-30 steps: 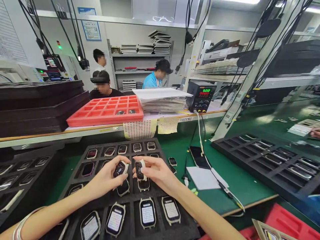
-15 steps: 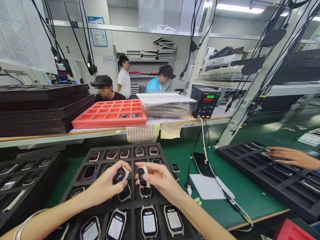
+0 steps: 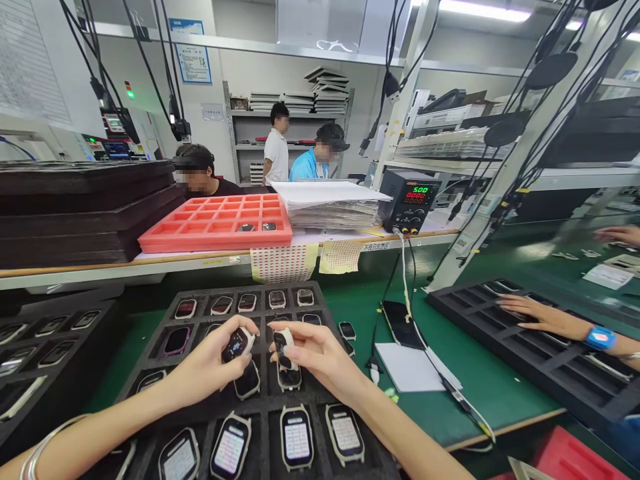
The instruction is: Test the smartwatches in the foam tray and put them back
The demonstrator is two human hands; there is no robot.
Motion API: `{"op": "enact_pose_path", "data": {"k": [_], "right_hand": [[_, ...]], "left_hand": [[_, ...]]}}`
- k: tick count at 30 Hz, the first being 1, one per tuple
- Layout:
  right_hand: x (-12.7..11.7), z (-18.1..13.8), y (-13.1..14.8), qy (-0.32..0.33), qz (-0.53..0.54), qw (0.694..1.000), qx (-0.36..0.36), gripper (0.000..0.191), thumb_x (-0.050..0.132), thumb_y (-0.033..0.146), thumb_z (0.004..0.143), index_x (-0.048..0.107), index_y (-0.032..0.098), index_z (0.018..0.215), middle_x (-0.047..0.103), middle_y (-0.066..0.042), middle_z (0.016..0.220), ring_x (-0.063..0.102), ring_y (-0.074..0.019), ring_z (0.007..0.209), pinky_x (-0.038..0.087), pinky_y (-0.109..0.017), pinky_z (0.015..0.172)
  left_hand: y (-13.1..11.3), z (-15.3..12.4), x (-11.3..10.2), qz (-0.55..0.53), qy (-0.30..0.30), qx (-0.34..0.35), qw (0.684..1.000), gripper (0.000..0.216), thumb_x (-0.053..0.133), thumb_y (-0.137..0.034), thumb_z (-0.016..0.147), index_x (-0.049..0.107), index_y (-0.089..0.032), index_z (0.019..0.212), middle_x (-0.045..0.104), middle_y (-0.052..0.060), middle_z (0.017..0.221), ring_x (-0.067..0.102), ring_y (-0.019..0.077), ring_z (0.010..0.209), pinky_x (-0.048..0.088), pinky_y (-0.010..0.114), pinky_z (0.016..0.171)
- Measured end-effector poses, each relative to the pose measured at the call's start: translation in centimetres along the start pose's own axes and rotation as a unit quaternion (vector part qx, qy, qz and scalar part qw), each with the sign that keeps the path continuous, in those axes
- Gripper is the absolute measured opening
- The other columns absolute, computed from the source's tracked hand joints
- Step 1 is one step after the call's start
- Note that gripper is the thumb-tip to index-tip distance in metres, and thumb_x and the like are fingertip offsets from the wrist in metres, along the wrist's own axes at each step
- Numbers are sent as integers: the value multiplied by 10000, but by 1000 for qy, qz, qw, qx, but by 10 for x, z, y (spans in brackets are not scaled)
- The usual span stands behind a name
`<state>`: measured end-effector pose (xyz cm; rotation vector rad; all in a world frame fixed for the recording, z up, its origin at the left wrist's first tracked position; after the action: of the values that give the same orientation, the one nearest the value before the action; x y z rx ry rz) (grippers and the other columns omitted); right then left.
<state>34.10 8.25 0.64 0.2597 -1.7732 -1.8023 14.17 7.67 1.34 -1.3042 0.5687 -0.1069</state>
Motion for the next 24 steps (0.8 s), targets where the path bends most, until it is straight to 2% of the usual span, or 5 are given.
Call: {"op": "enact_pose_path", "data": {"k": [6,9,12,15,24], "right_hand": [[-1,0,-1,3,9,1000,0,359,728,262,787,665,181,1132,691,-83,959,646,-186,856,482,-290,786],[2,0,0,9,20,1000,15,400,699,255,822,616,203,1210,684,-75,976,650,-189,878,483,-315,824],[4,2,-1,14,47,997,57,463,651,255,863,527,224,1308,668,-92,1049,636,-229,983,472,-393,890],[3,3,-5,1,75,994,86,442,613,262,887,516,194,1313,650,-122,1109,616,-254,1044,462,-435,918],[-1,2,-12,-43,54,994,90,451,639,232,831,551,193,1272,674,-106,1058,666,-267,951,520,-481,859]], "left_hand": [[-5,0,-2,27,-3,6,1000,266,487,-98,747,485,-201,992,555,-6,900,500,156,826,389,270,773],[-1,0,-2,16,1,-7,1000,292,507,-128,766,474,-203,1047,548,-6,892,498,150,788,395,273,735],[7,1,1,-69,25,-45,996,442,586,-211,773,396,-207,1173,537,1,917,487,131,730,405,255,646],[13,3,6,-176,47,-85,980,569,629,-231,735,336,-195,1222,536,34,977,521,147,790,434,262,641],[10,5,4,-263,25,-131,956,376,518,-166,732,460,-181,1104,604,55,953,595,185,843,498,354,757]]}}
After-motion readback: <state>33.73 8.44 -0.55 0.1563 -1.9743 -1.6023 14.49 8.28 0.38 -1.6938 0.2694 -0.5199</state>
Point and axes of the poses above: each hand's wrist, its own z-axis towards the middle knuckle, its own x-axis out of the palm, y = z × x, the point moved 2 cm from there along z, towards the middle knuckle
